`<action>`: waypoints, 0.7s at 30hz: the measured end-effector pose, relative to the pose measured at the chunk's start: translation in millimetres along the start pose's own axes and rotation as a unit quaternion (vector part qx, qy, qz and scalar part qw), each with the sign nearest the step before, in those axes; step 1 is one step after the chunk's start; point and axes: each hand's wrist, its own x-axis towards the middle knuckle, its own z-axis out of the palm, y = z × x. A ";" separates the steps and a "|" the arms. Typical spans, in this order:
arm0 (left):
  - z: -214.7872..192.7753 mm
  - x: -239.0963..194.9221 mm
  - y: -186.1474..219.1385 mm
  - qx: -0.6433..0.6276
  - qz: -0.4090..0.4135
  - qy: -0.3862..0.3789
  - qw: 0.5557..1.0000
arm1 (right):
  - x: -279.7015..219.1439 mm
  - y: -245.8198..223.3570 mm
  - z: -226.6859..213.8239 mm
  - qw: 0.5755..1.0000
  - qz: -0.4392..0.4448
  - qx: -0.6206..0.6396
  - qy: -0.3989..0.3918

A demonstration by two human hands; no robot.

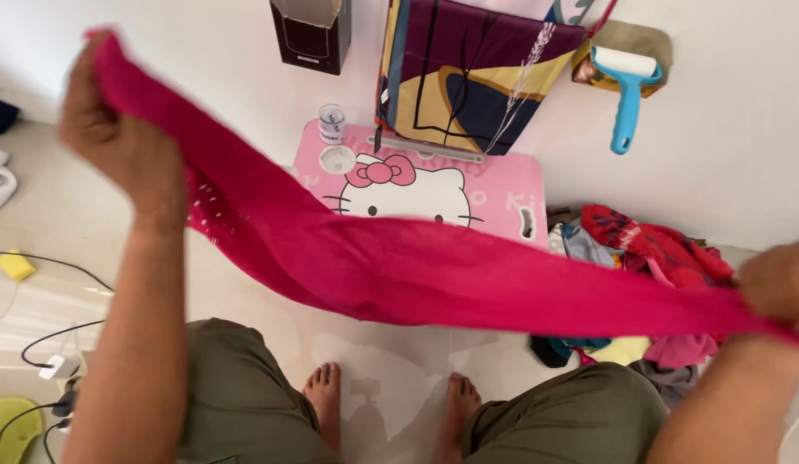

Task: The person removes an orange cloth from a plastic bag and places it on a pink Hello Kitty board. They then pick up a pink cloth, unfold it, and use a lint roller to clean its surface. Finally, the person folds the pink cloth neatly on the board.

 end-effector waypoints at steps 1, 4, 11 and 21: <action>18.4 -0.7 22.2 -0.051 -0.062 -0.030 0.996 | 59.0 28.0 39.9 1.000 0.002 0.004 -0.006; 52.0 -20.7 66.3 -0.140 -0.167 -0.177 0.960 | 242.2 78.2 183.3 0.976 -0.017 -0.194 0.103; 82.1 -68.6 120.6 -0.441 -0.201 -0.540 0.688 | 340.0 168.7 223.3 0.907 -0.100 -0.332 0.237; 103.7 -93.7 134.0 -0.343 -0.231 -0.483 0.772 | 343.5 196.7 248.8 0.868 -0.038 -0.371 0.327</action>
